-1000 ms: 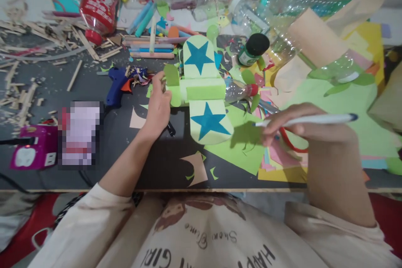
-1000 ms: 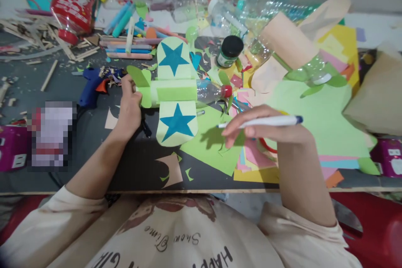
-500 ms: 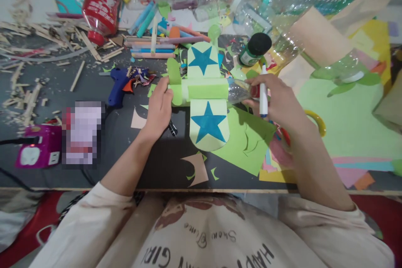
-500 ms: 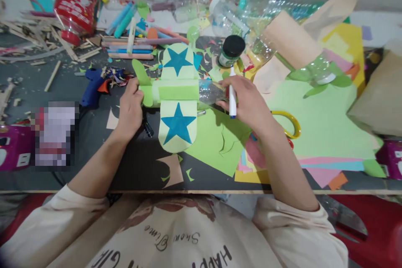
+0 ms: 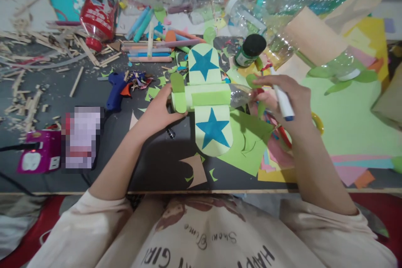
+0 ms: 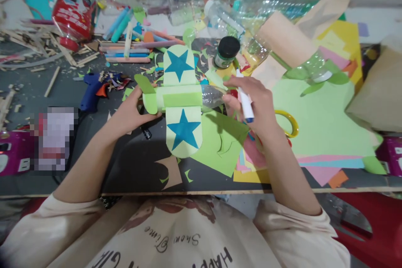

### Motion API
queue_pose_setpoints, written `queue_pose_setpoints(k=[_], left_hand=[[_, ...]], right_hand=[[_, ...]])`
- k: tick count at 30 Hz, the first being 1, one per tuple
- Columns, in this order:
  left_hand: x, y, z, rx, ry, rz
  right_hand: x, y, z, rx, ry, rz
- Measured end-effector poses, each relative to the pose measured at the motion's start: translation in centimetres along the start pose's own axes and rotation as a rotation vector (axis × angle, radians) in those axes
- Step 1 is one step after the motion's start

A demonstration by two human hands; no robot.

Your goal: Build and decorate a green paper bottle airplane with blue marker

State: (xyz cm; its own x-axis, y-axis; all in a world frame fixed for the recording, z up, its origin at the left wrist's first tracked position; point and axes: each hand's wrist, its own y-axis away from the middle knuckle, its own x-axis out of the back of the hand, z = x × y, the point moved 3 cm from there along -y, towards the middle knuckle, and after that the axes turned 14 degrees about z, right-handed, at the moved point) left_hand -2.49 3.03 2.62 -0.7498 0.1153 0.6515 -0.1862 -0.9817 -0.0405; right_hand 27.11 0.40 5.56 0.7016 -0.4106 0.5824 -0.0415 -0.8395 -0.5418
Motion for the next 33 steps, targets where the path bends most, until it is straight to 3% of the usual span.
queue_pose_setpoints(k=[1, 2, 5, 8, 10, 13, 33], left_hand=[[0.0, 0.0, -0.2, -0.017, 0.009, 0.009], [-0.1, 0.0, -0.4, -0.041, 0.016, 0.02], [-0.3, 0.3, -0.9, -0.128, 0.007, 0.025], [-0.6, 0.8, -1.1, -0.199, -0.061, 0.057], [-0.8, 1.0, -1.1, -0.228, -0.104, 0.092], [-0.9, 1.0, -1.1, -0.258, -0.141, 0.112], [-1.5, 1.1, -1.8, -0.29, -0.222, 0.174]], right_hand=[[0.2, -0.1, -0.4, -0.064, -0.119, 0.109], [0.0, -0.2, -0.8, -0.135, -0.257, 0.132], [-1.8, -0.4, -2.3, -0.384, -0.604, -0.017], [-3.6, -0.9, -4.1, -0.406, -0.736, -0.046], [-4.8, -1.0, -5.1, -0.352, -0.718, -0.158], [-5.7, -0.9, -5.8, -0.277, -0.658, -0.223], [-6.7, -0.3, -5.8, -0.151, -0.489, -0.298]])
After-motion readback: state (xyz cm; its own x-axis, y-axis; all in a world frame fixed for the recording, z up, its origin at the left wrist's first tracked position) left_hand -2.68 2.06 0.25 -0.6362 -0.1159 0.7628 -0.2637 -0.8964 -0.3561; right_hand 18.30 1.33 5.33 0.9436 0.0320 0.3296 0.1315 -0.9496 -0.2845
